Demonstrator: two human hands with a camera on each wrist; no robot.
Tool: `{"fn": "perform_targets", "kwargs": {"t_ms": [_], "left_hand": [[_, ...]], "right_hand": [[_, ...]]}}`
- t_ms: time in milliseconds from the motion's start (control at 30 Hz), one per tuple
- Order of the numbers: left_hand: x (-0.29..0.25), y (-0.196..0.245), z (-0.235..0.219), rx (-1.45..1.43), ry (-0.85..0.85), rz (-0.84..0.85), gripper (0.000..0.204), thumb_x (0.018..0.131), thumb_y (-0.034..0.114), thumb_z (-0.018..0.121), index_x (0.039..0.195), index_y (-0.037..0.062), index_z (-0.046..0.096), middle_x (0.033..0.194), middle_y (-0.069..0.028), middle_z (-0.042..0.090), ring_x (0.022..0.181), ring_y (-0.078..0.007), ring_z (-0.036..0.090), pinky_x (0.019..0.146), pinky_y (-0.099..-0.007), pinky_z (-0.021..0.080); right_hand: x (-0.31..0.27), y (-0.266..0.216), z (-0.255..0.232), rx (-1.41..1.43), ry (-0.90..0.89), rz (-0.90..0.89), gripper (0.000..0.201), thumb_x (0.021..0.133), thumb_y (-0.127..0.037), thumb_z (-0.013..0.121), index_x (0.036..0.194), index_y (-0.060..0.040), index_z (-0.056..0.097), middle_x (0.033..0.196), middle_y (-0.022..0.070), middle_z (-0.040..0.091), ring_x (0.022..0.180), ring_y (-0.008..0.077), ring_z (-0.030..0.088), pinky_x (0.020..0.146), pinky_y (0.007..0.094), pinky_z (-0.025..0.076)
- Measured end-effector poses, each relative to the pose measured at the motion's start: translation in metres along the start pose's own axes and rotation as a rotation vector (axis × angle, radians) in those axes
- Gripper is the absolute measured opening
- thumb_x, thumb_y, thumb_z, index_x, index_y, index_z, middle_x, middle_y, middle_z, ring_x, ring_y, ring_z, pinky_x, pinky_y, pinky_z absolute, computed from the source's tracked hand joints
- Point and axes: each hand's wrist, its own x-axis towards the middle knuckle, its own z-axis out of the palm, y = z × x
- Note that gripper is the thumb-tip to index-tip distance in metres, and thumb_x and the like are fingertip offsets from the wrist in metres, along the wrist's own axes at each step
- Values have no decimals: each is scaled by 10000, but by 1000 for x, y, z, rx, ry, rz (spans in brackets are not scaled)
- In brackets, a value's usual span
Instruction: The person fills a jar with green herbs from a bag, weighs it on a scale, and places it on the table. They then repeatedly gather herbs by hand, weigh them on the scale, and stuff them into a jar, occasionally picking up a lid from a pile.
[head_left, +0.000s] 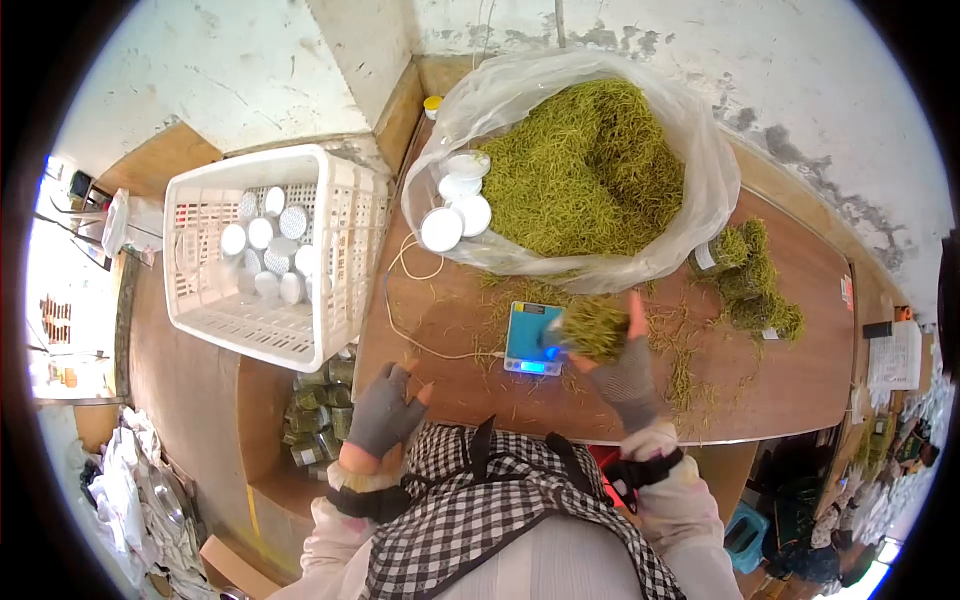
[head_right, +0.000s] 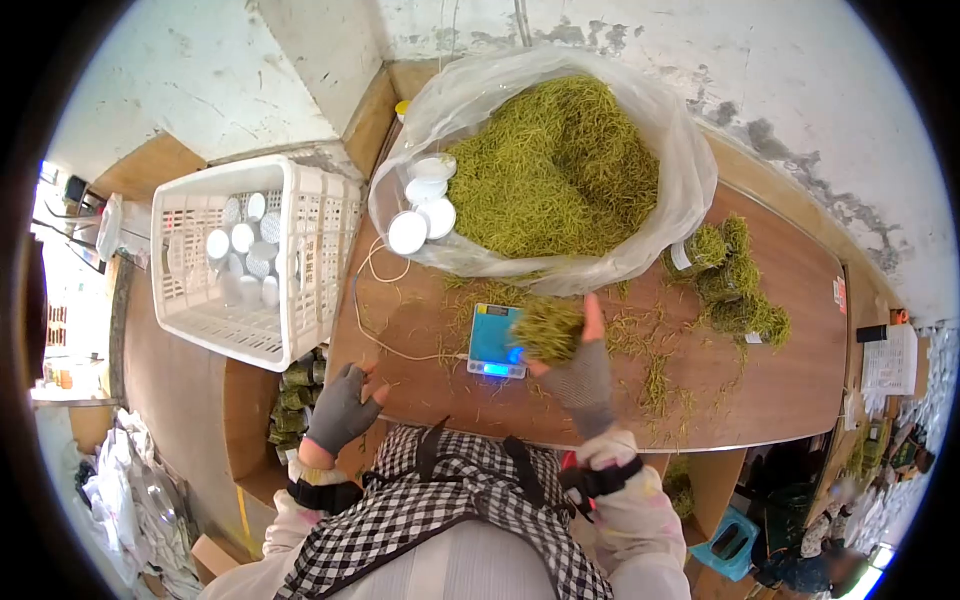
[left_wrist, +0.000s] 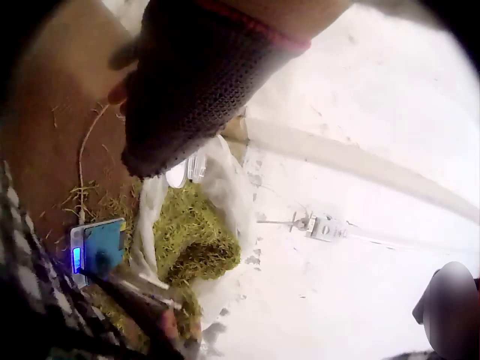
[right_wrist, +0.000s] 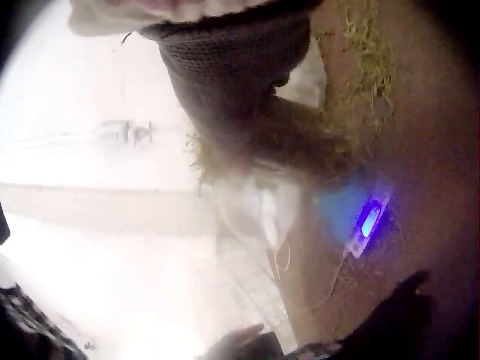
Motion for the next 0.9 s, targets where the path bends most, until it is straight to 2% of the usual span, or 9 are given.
{"fn": "perform_targets", "kwargs": {"t_ms": [67,133,200,367,500,567,600,667,900], "left_hand": [[0,1,-6,-23,-1,4,487,906,338,690,1296,59,601,1127,-201,639,979,-424,657,811,-488,541],[-2,-4,-10,-45,0,4,486,908,341,690,1295,60,602,1125,-201,637,973,-421,659,808,-486,541],[-8,-14,-11,-22,39,5,485,905,334,695,1295,60,602,1109,-200,635,962,-413,660,797,-481,540],[-20,-30,-11,-30,31,-42,469,897,300,719,1268,35,609,1075,-194,642,961,-376,669,798,-453,542],[-21,-44,-7,-36,47,-42,455,888,272,742,1236,9,615,1051,-185,650,957,-337,685,801,-429,547],[-19,-47,-7,-31,39,-28,454,894,282,725,1255,35,605,1078,-187,643,958,-371,668,794,-449,544],[-18,-47,-7,-23,31,-15,453,899,292,707,1273,62,595,1106,-188,636,960,-406,651,787,-469,540],[-13,-44,-9,-41,25,-26,455,893,286,725,1251,34,602,1101,-192,639,973,-375,667,803,-451,543],[6,-26,-16,-44,-13,35,463,894,277,735,1264,30,606,1099,-196,639,1018,-355,675,834,-437,543]], "right_hand": [[5,-3,21,33,-58,43,1167,686,-120,910,1583,1,174,1360,217,520,1295,324,537,1063,464,473],[9,7,37,-501,-83,-139,1194,673,-231,933,1582,-11,192,1339,251,537,1250,395,556,1032,509,473],[10,9,46,-587,-78,-222,1226,658,-305,946,1583,-9,197,1333,279,535,1221,453,549,1031,529,455],[-5,-12,43,-520,-24,-148,1271,655,-317,951,1592,-17,147,1438,334,393,1263,467,501,1042,520,447],[-32,19,2,-663,-2,-116,1278,665,-288,944,1598,-34,108,1459,356,331,1268,467,488,1038,515,453],[-52,44,-23,-702,2,192,1104,707,-265,905,1565,-32,250,1384,328,434,1237,438,521,1021,491,467],[-59,51,-36,-703,3,193,1104,707,-265,905,1565,-32,250,1384,328,434,1237,438,521,1021,491,467],[-69,55,-52,-819,-254,498,840,780,-277,825,1491,-79,424,1309,275,532,1189,423,572,967,488,499],[-80,33,-23,-934,-565,310,607,859,-305,720,1423,-175,537,1276,218,588,1099,434,618,879,515,529]]}}
